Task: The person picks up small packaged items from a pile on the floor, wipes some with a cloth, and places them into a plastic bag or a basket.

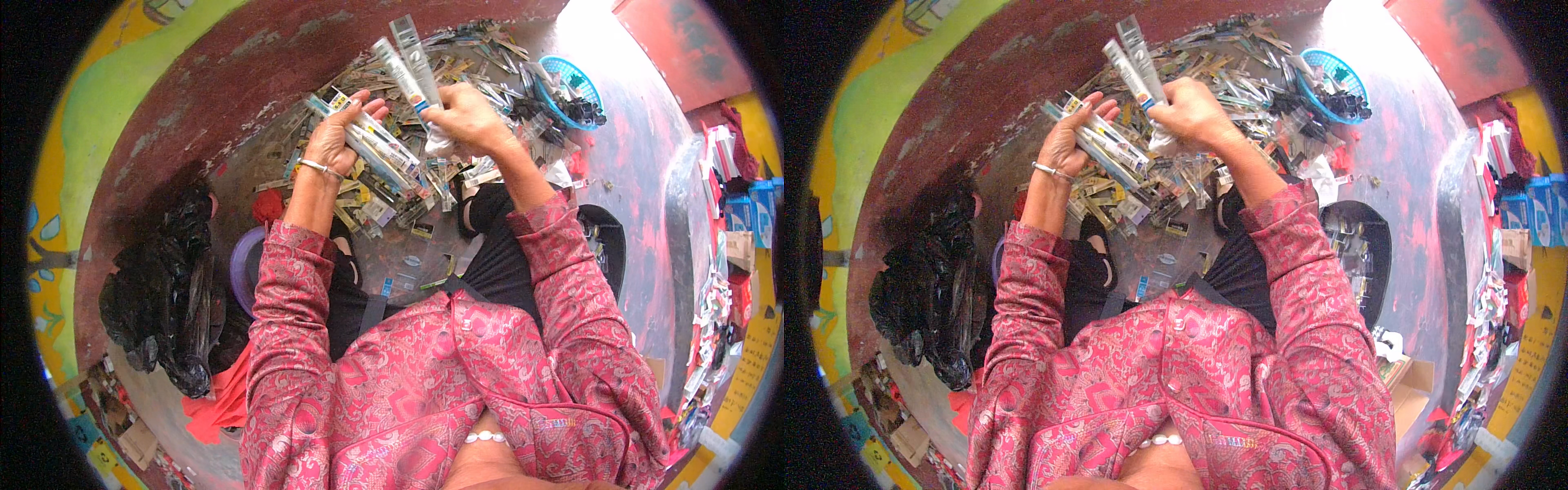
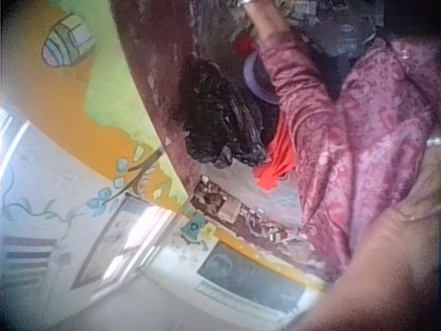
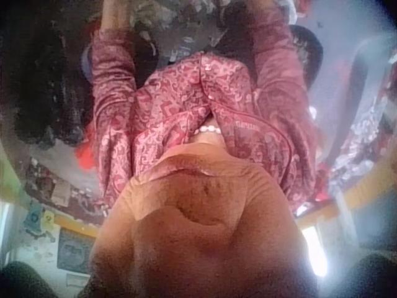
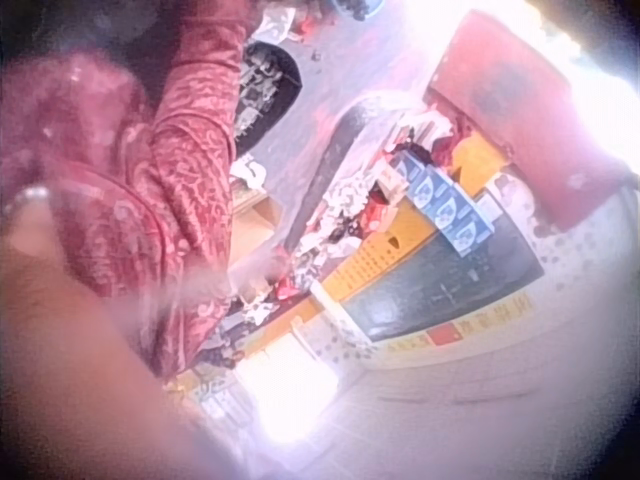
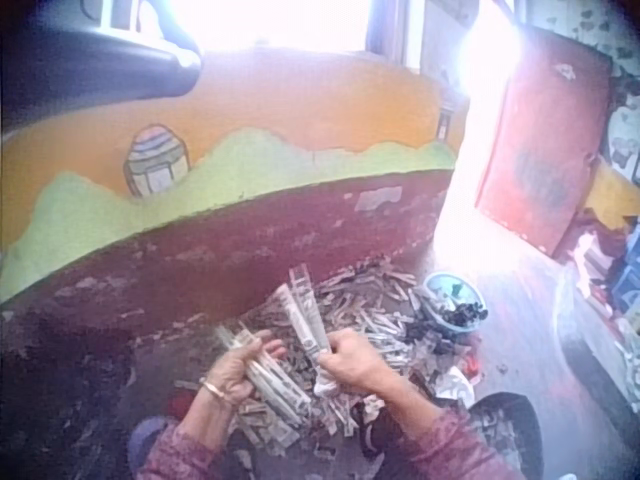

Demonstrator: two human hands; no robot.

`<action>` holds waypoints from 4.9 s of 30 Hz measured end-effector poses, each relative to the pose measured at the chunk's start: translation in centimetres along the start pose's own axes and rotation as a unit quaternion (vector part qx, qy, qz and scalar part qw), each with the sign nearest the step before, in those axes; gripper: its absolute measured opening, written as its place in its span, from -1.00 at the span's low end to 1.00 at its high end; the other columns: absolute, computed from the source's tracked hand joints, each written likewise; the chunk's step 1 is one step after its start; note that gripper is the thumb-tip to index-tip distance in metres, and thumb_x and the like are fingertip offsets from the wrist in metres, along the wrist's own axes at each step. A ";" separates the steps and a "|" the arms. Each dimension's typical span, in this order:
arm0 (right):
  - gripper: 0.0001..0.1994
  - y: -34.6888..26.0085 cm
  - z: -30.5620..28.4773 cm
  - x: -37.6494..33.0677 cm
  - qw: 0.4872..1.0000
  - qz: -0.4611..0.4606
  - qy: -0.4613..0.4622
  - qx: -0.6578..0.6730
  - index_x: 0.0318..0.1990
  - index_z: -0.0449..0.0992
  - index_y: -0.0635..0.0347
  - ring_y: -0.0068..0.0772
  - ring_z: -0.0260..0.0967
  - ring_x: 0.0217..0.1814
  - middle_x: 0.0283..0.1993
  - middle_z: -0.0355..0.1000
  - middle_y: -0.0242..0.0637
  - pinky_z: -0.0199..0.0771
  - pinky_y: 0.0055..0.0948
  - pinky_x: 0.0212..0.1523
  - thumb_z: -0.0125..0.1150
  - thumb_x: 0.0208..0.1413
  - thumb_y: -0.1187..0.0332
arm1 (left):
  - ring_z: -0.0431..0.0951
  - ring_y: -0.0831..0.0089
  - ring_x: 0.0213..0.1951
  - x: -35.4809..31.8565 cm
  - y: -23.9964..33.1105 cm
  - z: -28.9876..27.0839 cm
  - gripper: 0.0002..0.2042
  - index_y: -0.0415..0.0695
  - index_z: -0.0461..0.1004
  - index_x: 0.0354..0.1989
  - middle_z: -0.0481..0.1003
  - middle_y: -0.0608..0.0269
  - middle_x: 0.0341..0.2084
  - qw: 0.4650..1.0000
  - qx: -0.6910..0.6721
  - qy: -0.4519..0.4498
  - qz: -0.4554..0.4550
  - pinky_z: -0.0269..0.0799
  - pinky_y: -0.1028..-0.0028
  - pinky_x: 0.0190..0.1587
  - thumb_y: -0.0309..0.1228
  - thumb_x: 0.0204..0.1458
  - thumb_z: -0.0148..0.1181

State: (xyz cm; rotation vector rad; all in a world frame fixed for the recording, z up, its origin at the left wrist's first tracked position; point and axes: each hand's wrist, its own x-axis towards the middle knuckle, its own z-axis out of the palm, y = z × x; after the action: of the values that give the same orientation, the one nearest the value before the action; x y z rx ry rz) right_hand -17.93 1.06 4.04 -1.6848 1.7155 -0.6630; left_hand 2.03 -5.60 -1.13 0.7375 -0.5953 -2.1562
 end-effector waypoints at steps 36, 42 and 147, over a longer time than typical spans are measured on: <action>-0.69 -0.9 3.0 -1.2 0.905 -0.045 -0.250 0.342 -0.44 0.45 0.25 -0.74 0.12 -0.53 -0.54 0.29 -0.55 0.15 -0.65 -0.50 0.01 0.06 0.15 | 0.48 0.25 -0.35 0.2 -2.0 0.4 -0.85 -0.21 0.35 -0.27 0.44 0.09 -0.38 0.998 -0.051 0.022 -0.043 0.45 0.24 -0.26 -0.47 -0.03 0.01; -0.71 -0.3 3.2 -0.7 0.934 -0.019 -0.215 0.285 -0.44 0.43 0.22 -0.73 0.13 -0.54 -0.56 0.28 -0.55 0.16 -0.64 -0.53 0.01 0.06 0.15 | 0.49 0.28 -0.37 0.5 -2.2 0.3 -0.85 -0.22 0.35 -0.27 0.45 0.11 -0.42 0.996 -0.071 0.003 -0.057 0.48 0.27 -0.31 -0.47 0.00 -0.06; -0.82 -1.0 4.1 1.0 0.937 -0.275 0.175 -0.127 -0.33 0.35 0.13 -0.17 0.33 -0.26 -0.38 0.30 -0.21 0.33 -0.27 -0.28 0.10 -0.07 0.28 | 0.48 0.30 -0.42 2.9 -1.5 -0.7 -0.83 -0.28 0.34 -0.29 0.45 0.12 -0.43 0.996 -0.032 0.078 -0.018 0.47 0.44 -0.41 -0.56 -0.09 0.06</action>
State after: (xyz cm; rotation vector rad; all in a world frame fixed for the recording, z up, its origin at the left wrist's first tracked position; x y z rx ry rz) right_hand -14.24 0.39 1.92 -2.3861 1.6061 -1.0864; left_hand 0.16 -7.12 -3.44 0.8768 -0.4327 -2.1168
